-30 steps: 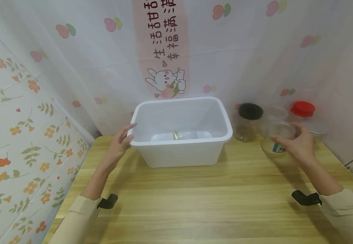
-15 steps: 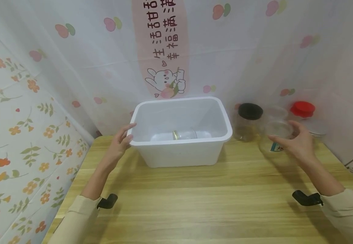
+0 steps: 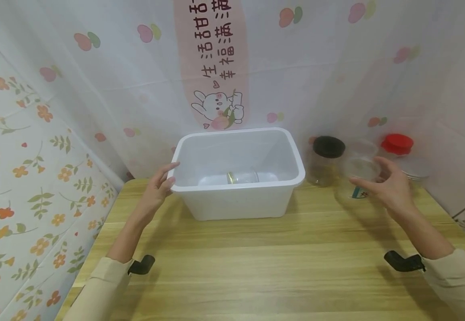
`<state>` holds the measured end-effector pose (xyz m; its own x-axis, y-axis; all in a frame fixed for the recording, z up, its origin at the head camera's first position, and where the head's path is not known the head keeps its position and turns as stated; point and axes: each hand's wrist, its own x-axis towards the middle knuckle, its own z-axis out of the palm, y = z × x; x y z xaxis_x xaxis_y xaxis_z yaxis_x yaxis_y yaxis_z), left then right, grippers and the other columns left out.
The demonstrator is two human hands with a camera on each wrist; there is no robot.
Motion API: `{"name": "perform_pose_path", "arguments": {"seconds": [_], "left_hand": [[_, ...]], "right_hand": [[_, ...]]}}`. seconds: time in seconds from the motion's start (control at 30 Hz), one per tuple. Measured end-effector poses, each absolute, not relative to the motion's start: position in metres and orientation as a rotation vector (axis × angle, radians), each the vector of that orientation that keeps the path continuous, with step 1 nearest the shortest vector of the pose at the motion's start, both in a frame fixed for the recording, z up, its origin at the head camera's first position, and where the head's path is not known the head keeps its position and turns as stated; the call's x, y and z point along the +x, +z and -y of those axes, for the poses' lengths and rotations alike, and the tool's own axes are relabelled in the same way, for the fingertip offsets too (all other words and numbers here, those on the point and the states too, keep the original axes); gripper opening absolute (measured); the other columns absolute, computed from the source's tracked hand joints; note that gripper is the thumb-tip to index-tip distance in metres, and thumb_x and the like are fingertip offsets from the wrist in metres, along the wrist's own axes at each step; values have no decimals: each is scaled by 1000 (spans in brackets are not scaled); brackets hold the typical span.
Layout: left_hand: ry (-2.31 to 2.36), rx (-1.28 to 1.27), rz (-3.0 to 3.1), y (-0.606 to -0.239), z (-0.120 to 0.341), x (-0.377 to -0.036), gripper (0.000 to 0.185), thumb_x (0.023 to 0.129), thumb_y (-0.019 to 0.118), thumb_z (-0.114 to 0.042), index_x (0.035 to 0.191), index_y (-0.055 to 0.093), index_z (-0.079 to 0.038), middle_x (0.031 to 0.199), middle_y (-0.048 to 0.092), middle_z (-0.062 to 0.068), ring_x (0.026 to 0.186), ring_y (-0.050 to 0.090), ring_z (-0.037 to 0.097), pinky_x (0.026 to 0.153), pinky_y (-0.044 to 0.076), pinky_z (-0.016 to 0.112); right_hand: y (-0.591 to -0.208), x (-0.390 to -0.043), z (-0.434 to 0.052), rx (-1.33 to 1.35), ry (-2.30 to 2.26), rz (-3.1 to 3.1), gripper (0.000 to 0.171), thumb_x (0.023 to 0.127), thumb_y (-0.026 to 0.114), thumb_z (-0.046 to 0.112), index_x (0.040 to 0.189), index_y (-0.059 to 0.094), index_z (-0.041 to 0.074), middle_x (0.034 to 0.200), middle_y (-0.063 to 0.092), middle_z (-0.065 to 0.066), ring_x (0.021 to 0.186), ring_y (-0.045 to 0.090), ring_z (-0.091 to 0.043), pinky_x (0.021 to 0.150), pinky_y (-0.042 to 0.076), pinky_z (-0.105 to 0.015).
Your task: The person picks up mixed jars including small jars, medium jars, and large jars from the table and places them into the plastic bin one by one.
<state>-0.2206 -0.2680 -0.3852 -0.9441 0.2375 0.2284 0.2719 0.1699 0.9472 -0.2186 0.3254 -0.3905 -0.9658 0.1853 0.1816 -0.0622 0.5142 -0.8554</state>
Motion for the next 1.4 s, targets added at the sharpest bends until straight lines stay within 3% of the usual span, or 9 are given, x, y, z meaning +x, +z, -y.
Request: {"name": "perform_pose_path", "arguments": {"seconds": [0.17, 0.33, 0.63, 0.77, 0.93, 1.07, 1.4], "left_hand": [[-1935, -509, 2383, -386, 269, -221, 47, 110, 43, -23, 157, 38, -15, 154, 39, 22, 131, 44, 44, 100, 46, 29], [-1942, -526, 2376, -385, 268, -221, 47, 110, 44, -22, 157, 38, -14, 153, 39, 24, 131, 43, 45, 101, 46, 30], [-1925, -523, 2381, -384, 269, -221, 45, 110, 46, -21, 153, 42, -8, 155, 39, 19, 136, 43, 39, 109, 41, 46], [-1912, -509, 2384, -382, 270, -221, 45, 110, 48, -21, 152, 44, -5, 156, 39, 17, 137, 41, 39, 108, 42, 43], [-1907, -479, 2388, -380, 271, -219, 44, 109, 50, -22, 150, 48, -5, 153, 42, 22, 133, 44, 43, 100, 47, 32], [-1918, -457, 2392, -377, 271, -218, 44, 109, 52, -24, 148, 50, -5, 149, 45, 25, 130, 46, 44, 99, 47, 32], [-1927, -401, 2407, -376, 272, -217, 45, 108, 54, -25, 147, 51, -4, 149, 49, 15, 128, 50, 32, 100, 47, 33]], "right_hand": [[-388, -218, -321, -60, 1488, 2478, 93, 85, 85, 16, 158, 29, 1, 130, 45, -11, 94, 46, -13, 61, 47, -14], [-387, -217, -317, -42, 1505, 2487, 93, 86, 85, 17, 158, 28, 2, 140, 43, -17, 102, 48, -16, 65, 47, -12], [-385, -217, -312, -12, 1472, 2523, 92, 88, 84, 20, 158, 28, 1, 149, 38, -25, 122, 45, -38, 73, 44, -7], [-383, -218, -310, -3, 1475, 2531, 93, 88, 83, 21, 159, 27, 2, 153, 35, -26, 129, 41, -45, 76, 42, -6], [-381, -220, -307, 2, 1467, 2537, 93, 88, 84, 22, 159, 28, 4, 155, 34, -24, 132, 40, -46, 78, 40, -4], [-379, -220, -307, -2, 1463, 2537, 93, 87, 84, 23, 160, 28, 5, 154, 35, -23, 132, 40, -45, 79, 40, -4], [-375, -220, -302, 5, 1466, 2530, 94, 87, 85, 23, 159, 28, 5, 151, 37, -23, 125, 43, -43, 75, 42, -6]]}}
